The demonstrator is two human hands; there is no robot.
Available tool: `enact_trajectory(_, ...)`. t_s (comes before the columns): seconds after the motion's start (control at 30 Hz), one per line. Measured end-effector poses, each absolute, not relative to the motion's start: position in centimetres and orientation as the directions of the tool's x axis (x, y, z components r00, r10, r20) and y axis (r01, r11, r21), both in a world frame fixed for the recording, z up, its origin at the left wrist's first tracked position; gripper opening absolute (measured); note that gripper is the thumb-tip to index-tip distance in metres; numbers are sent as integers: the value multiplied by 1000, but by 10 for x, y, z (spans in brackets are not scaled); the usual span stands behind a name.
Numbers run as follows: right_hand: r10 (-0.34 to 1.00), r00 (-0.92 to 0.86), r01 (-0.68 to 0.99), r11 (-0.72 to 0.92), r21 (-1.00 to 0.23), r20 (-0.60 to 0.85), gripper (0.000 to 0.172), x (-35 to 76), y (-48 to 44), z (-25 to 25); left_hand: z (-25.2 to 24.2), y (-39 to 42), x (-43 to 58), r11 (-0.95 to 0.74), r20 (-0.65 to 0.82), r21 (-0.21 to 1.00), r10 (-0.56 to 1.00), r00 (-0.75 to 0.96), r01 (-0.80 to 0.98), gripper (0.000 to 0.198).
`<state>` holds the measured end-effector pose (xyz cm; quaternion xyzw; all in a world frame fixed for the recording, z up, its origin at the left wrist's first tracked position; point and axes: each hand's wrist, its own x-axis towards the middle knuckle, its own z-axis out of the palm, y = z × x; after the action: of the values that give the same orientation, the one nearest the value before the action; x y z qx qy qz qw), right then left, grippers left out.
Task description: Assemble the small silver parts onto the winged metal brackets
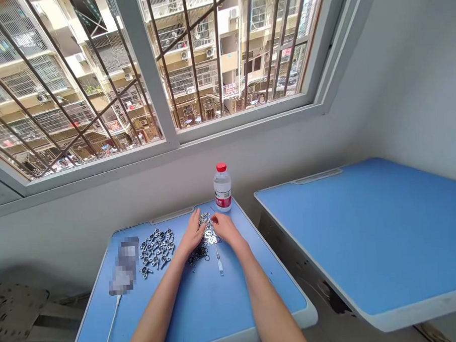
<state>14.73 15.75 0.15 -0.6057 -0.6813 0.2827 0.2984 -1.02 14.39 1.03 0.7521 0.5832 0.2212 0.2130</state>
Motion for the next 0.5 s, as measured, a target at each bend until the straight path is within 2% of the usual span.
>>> enact_trajectory(0.07,996,-86,673,84,-735,35,12,152,157,3,17,132,-23,-197,84,585,980,182,787,57)
enact_trajectory(0.17,994,-103,694,57,-718,-21,10,158,154,6,25,115,-36,-140,29,586,988,152,798,45)
enact_trajectory(0.27,986,-155,704,64,-708,-64,19,159,149,12,30,106,-37,-93,-38,582,989,141,808,41)
enact_trajectory(0.5,966,-243,713,113,-692,-93,37,156,138,24,36,104,-22,-66,-107,541,983,147,838,52)
